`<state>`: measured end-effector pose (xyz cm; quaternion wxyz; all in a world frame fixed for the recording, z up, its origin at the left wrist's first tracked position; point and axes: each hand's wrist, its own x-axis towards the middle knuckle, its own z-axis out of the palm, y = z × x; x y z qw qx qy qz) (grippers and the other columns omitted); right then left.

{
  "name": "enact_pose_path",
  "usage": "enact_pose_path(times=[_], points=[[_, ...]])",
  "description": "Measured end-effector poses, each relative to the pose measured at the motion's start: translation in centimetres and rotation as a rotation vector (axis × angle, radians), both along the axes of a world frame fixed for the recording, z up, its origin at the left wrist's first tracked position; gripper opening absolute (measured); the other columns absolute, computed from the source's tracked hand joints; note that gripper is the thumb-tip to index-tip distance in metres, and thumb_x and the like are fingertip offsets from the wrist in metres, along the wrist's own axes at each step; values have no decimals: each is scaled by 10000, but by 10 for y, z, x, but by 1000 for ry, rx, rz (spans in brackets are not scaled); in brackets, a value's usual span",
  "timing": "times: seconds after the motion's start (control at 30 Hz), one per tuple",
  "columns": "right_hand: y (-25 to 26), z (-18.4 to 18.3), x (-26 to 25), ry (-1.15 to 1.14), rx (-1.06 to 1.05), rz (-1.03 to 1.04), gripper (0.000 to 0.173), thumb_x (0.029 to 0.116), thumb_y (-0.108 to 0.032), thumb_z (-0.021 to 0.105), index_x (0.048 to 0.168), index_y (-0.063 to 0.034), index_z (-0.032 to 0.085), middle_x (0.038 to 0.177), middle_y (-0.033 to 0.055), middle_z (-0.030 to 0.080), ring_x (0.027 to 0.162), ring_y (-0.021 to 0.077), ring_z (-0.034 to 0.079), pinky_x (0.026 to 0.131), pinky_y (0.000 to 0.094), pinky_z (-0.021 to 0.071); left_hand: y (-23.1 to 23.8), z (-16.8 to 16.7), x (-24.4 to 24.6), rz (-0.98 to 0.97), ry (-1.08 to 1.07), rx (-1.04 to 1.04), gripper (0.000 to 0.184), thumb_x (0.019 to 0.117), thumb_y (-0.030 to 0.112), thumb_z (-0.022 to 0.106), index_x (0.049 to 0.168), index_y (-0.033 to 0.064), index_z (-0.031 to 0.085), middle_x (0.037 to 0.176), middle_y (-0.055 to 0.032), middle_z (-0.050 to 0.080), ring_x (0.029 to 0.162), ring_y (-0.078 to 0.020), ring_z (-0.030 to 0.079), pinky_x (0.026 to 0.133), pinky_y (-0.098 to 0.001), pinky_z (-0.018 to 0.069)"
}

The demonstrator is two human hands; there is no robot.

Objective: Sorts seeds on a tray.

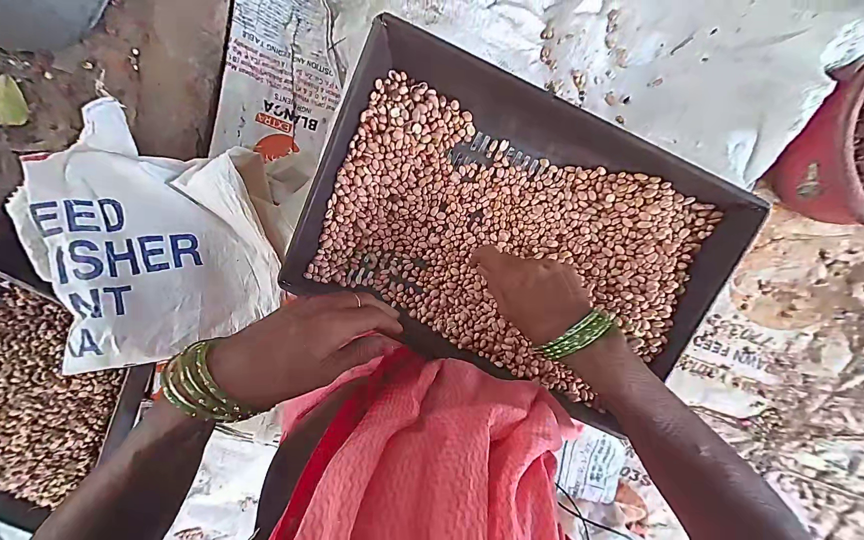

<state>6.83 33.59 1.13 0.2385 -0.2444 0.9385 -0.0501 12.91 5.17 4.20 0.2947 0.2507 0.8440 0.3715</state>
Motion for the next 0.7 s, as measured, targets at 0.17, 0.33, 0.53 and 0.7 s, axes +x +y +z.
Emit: enact_pose_path(times=[0.17, 0.33, 0.53, 0.7], points=[[-9, -16, 5, 221, 6, 185, 238, 903, 76, 667, 1127, -4, 660, 801, 184, 676, 612, 367, 681, 450, 450, 499, -3, 2, -26, 169, 112, -217, 357, 1072, 330, 470, 1191, 123, 735, 1175, -56, 709, 1015, -207, 702, 853, -475, 579], [-8, -29, 9, 318, -24, 205, 219, 921, 72, 634, 1129, 11, 658, 747, 186, 651, 578, 364, 668, 423, 427, 490, 11, -20, -56, 301, 286, -366, 256, 1064, 149, 510, 1181, 52, 716, 1109, -188, 697, 991, -375, 703, 795, -580, 563], [-18, -23, 4, 142, 39, 183, 164, 963, 48, 593, 1121, 29, 638, 826, 206, 669, 669, 387, 692, 496, 456, 521, 25, -33, -79, 319, 391, -340, 253, 1051, 109, 503, 1150, 21, 719, 1113, -222, 688, 1013, -407, 695, 841, -570, 564], [19, -11, -21, -265, -611, -291, 187, 1067, -162, 518, 1147, -60, 654, 712, 78, 619, 534, 204, 561, 501, 373, 483, 26, -47, -93, 277, 441, -347, 230, 1044, 125, 548, 1127, 7, 727, 1112, -231, 684, 1046, -407, 684, 914, -553, 546]])
